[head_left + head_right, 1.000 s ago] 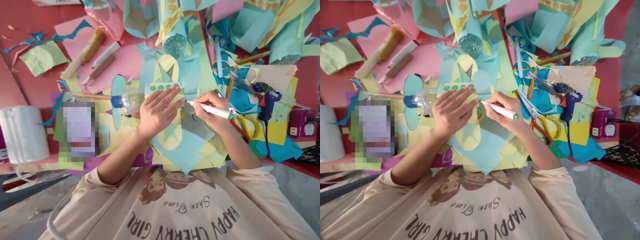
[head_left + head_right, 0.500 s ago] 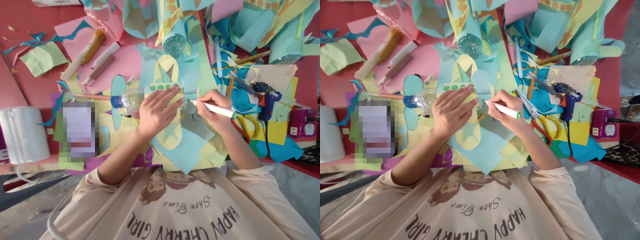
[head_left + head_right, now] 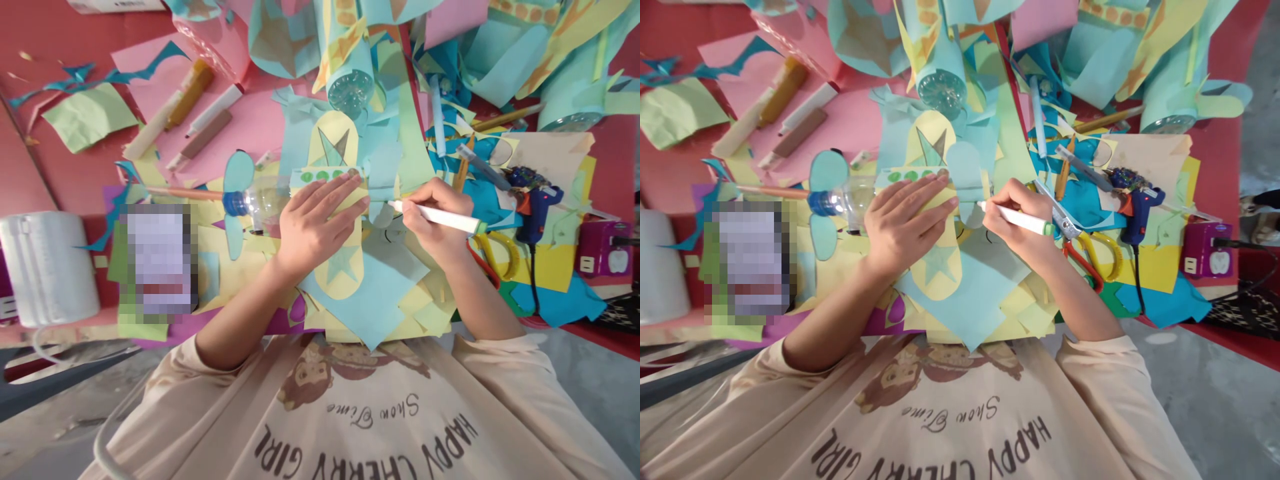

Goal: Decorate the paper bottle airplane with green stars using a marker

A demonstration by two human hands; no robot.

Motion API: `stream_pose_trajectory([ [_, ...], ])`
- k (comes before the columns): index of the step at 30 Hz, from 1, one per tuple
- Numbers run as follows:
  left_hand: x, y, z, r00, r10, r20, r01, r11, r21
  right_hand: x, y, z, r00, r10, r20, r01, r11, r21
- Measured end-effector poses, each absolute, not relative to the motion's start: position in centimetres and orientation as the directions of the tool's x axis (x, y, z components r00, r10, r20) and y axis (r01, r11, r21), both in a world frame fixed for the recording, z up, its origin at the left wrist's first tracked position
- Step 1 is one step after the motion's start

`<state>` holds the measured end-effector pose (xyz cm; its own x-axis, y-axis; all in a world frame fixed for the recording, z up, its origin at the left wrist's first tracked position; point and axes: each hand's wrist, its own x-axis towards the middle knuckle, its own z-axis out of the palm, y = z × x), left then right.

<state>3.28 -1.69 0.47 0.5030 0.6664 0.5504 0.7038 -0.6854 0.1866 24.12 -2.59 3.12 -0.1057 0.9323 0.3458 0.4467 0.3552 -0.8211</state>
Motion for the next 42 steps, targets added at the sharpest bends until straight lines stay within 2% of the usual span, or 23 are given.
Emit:
stream_pose_trajectory([
  [8,3.24,-1.75,0.4,0.511,0.705,0.491,0.717,-0.665,0.209,24.17,-2.69,2.95,-0.085,0.922,0.378,0.467,0.372,-0.802],
  [16,3.22,-1.69,0.36,0.503,0.685,0.528,0.696,-0.683,0.223,24.25,-2.68,3.12,-0.047,0.916,0.399,0.499,0.368,-0.785],
  [20,3.24,-1.7,0.49,0.514,0.694,0.504,0.718,-0.67,0.189,24.22,-2.63,3.26,-0.032,0.913,0.406,0.502,0.366,-0.784],
  [26,3.24,-1.6,0.3,0.505,0.613,0.608,0.684,-0.714,0.152,24.47,-2.66,2.85,-0.013,0.88,0.474,0.479,0.422,-0.77],
  [31,3.15,-1.72,0.13,0.479,0.607,0.633,0.688,-0.708,0.159,25.06,-3.19,2.68,0.039,0.847,0.531,0.437,0.463,-0.771],
  [38,2.99,-1.92,0.8,0.482,0.669,0.565,0.761,-0.64,0.109,24.76,-3.12,2.78,-0.05,0.817,0.574,0.567,0.496,-0.657],
  [42,2.96,-1.81,0.88,0.489,0.668,0.561,0.749,-0.651,0.124,24.66,-2.99,2.39,-0.057,0.841,0.538,0.56,0.473,-0.68],
])
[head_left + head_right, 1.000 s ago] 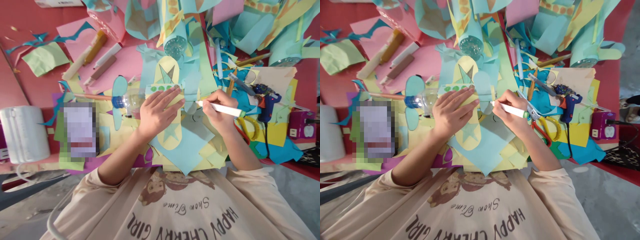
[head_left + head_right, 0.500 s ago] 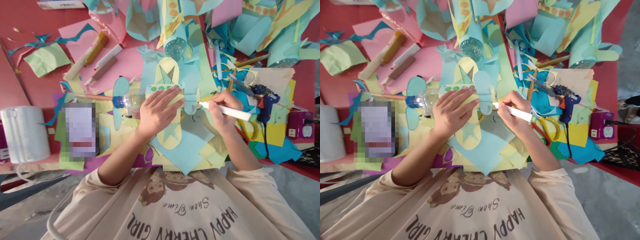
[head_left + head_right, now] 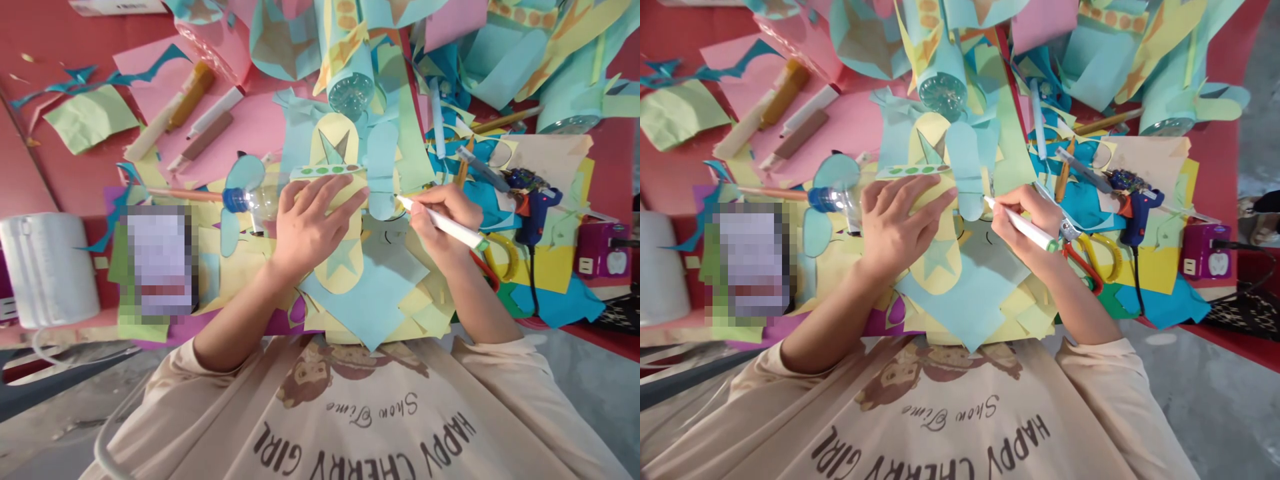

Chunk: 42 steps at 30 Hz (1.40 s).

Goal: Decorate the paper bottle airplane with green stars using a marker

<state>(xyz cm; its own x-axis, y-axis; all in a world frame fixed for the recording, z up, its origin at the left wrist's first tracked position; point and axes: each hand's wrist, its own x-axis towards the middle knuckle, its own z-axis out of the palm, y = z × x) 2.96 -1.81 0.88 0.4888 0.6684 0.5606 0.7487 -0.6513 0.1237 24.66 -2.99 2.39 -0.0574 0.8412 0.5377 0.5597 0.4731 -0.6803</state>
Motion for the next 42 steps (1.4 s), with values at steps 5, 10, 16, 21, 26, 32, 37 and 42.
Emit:
stream_pose_trajectory([
  [5,2.9,-1.8,0.7,0.485,0.695,0.53,0.752,-0.641,0.152,24.7,-2.9,2.2,-0.07,0.842,0.535,0.559,0.477,-0.678],
  [10,3.0,-1.7,0.7,0.489,0.67,0.559,0.757,-0.644,0.11,24.5,-2.9,2.3,-0.106,0.827,0.553,0.568,0.507,-0.649],
  [16,3.0,-1.6,0.7,0.483,0.677,0.555,0.763,-0.636,0.113,24.3,-3.0,2.6,-0.149,0.806,0.573,0.609,0.532,-0.589],
  [21,2.9,-1.7,0.5,0.474,0.708,0.523,0.74,-0.642,0.199,23.8,-3.1,2.9,-0.213,0.783,0.584,0.629,0.567,-0.532],
  [26,2.8,-1.7,0.5,0.479,0.74,0.473,0.746,-0.627,0.224,23.3,-3.3,2.7,-0.252,0.762,0.597,0.605,0.605,-0.518],
  [32,2.9,-1.6,0.4,0.479,0.699,0.531,0.762,-0.631,0.144,23.0,-3.6,2.4,-0.263,0.781,0.567,0.559,0.602,-0.57],
  [37,2.9,-1.7,0.5,0.47,0.74,0.482,0.745,-0.625,0.232,23.0,-3.6,2.2,-0.275,0.788,0.551,0.545,0.6,-0.586],
  [42,2.9,-1.7,0.6,0.472,0.753,0.459,0.744,-0.619,0.251,22.8,-3.6,2.2,-0.284,0.798,0.531,0.528,0.593,-0.608],
])
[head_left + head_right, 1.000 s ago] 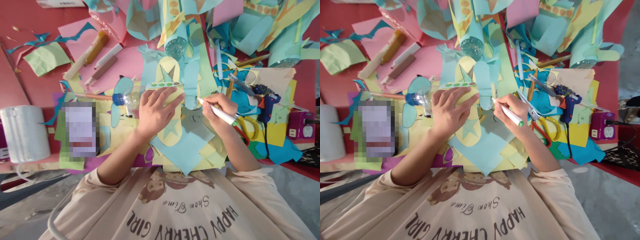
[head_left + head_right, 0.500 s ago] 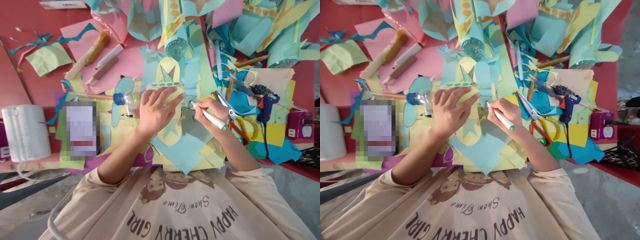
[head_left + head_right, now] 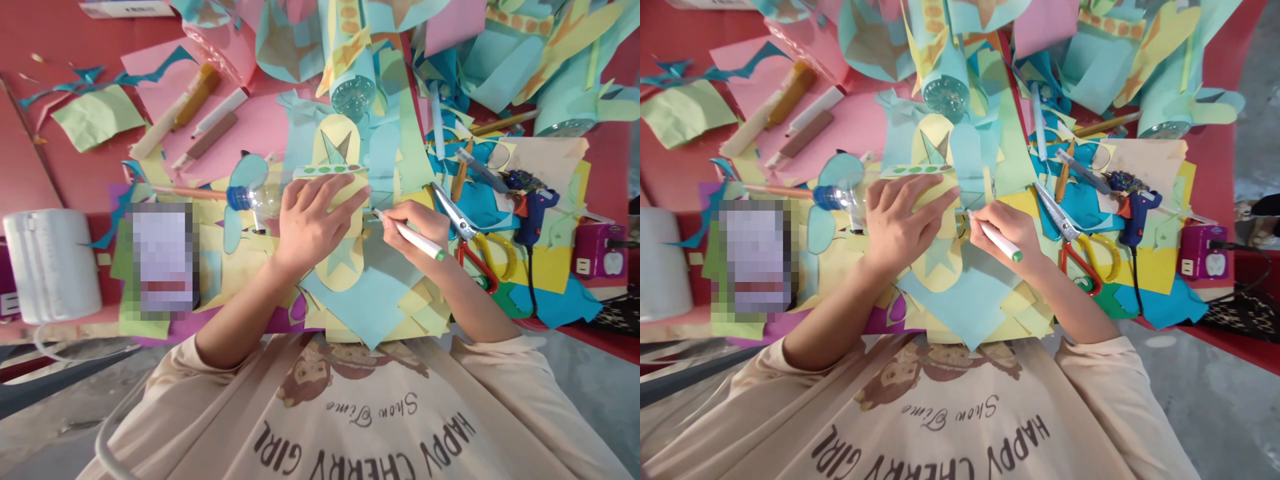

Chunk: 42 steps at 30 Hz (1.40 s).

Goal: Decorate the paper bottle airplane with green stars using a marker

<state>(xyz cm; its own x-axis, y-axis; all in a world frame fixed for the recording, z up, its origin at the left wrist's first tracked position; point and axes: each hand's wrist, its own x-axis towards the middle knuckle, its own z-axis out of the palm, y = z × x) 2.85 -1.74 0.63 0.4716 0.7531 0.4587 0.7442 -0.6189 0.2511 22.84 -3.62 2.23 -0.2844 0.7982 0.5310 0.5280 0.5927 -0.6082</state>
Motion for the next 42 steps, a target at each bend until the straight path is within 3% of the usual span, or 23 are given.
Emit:
stream_pose_trajectory([
  [10,3.0,-2.0,0.6,0.477,0.703,0.527,0.774,-0.62,0.126,23.8,-3.6,2.6,-0.063,0.844,0.532,0.469,0.496,-0.731],
  [17,3.2,-2.6,0.9,0.457,0.713,0.532,0.744,-0.634,0.211,23.6,-3.5,2.9,-0.09,0.884,0.459,0.457,0.446,-0.77],
  [24,3.2,-2.7,0.6,0.458,0.679,0.574,0.773,-0.623,0.12,23.6,-3.6,3.0,-0.104,0.891,0.441,0.476,0.434,-0.765],
  [33,3.0,-2.6,0.6,0.462,0.709,0.533,0.738,-0.641,0.213,23.5,-3.5,3.0,-0.12,0.889,0.441,0.502,0.438,-0.746],
  [38,3.1,-2.5,0.7,0.486,0.675,0.555,0.778,-0.623,0.077,23.6,-3.5,3.1,-0.135,0.873,0.468,0.545,0.46,-0.701],
  [42,3.2,-2.4,0.6,0.48,0.659,0.579,0.779,-0.624,0.064,23.5,-3.4,3.2,-0.156,0.857,0.491,0.573,0.483,-0.662],
])
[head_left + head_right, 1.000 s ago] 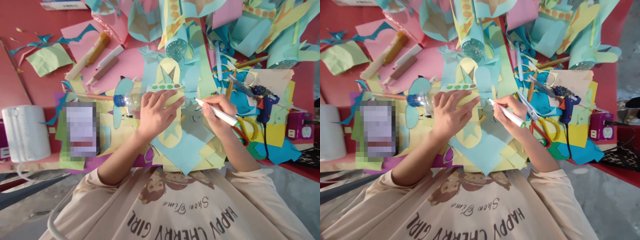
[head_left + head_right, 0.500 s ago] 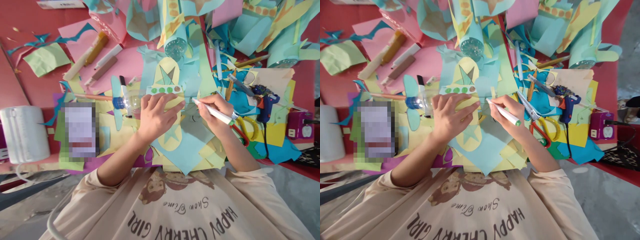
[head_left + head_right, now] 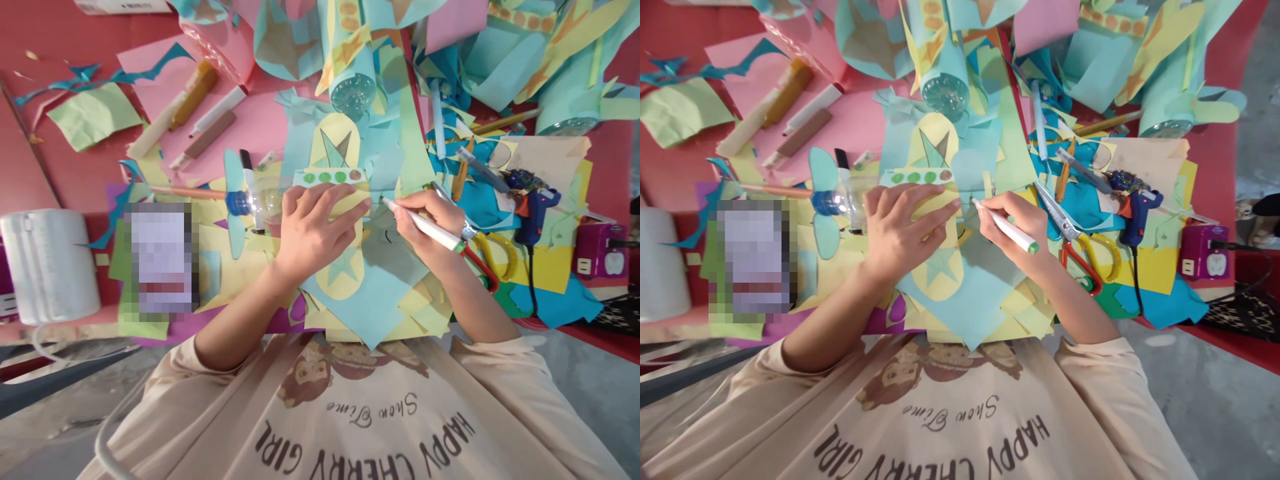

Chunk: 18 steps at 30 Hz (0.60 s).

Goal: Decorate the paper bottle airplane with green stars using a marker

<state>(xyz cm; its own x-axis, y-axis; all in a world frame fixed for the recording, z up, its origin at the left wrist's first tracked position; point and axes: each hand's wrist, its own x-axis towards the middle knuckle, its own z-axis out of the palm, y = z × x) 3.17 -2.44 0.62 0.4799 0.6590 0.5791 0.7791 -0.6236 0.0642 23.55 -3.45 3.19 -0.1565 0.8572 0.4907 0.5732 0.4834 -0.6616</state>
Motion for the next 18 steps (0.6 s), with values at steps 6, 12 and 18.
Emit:
stream_pose_trajectory([
  [6,3.12,-2.43,0.47,0.459,0.687,0.563,0.749,-0.64,0.169,23.46,-3.43,3.39,-0.177,0.851,0.495,0.583,0.496,-0.644],
  [12,3.13,-2.34,0.67,0.481,0.664,0.573,0.774,-0.628,0.078,23.45,-3.45,3.27,-0.195,0.838,0.509,0.582,0.517,-0.628],
  [18,3.08,-2.26,0.68,0.479,0.661,0.578,0.749,-0.651,0.125,23.42,-3.42,3.2,-0.209,0.827,0.522,0.56,0.539,-0.629],
])
